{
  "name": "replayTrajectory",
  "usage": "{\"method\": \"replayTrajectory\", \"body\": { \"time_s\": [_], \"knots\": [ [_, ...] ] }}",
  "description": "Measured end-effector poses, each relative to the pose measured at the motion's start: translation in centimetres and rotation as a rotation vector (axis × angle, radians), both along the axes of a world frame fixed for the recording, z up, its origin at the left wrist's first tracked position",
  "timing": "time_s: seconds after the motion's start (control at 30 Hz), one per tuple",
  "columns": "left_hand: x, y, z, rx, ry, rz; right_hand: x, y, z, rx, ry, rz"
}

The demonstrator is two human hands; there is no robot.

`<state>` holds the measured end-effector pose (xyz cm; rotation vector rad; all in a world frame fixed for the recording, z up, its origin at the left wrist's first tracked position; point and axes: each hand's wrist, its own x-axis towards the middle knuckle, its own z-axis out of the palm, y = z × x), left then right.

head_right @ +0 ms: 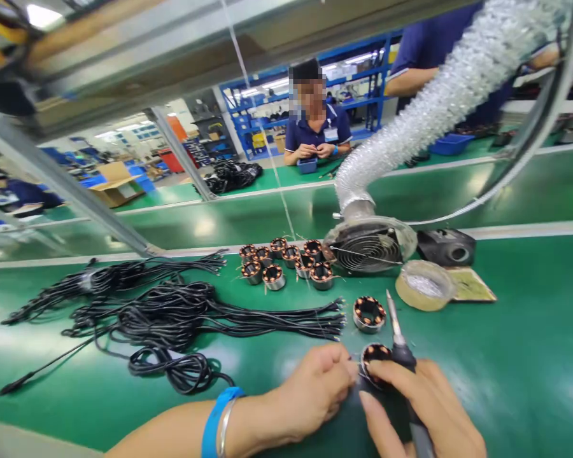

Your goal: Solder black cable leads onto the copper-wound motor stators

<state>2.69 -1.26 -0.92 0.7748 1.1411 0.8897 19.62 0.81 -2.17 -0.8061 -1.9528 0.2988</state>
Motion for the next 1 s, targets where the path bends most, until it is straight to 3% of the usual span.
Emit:
{"method": "replayTrajectory", "body": {
  "time_s": [0.23,0.5,0.7,1.0],
  "knots": [
    [0.0,0.1,1.4,-0.093,-0.028,0.017,-0.7,0.3,0.7,-0.065,0.034,0.049],
    [1.0,-0.3,0.8,-0.075,0.009,0.14,-0.9,0.9,0.5,-0.015,0.055,0.019],
    [1.9,-0.9,0.5,-0.067,0.026,0.201,-1.6,0.2,0.2,0.142,0.085,-0.068],
    [2.1,-1.2,0.9,-0.107,0.0,0.225,-1.4,0.2,-0.3,0.123,0.019,-0.027]
  ]
}}
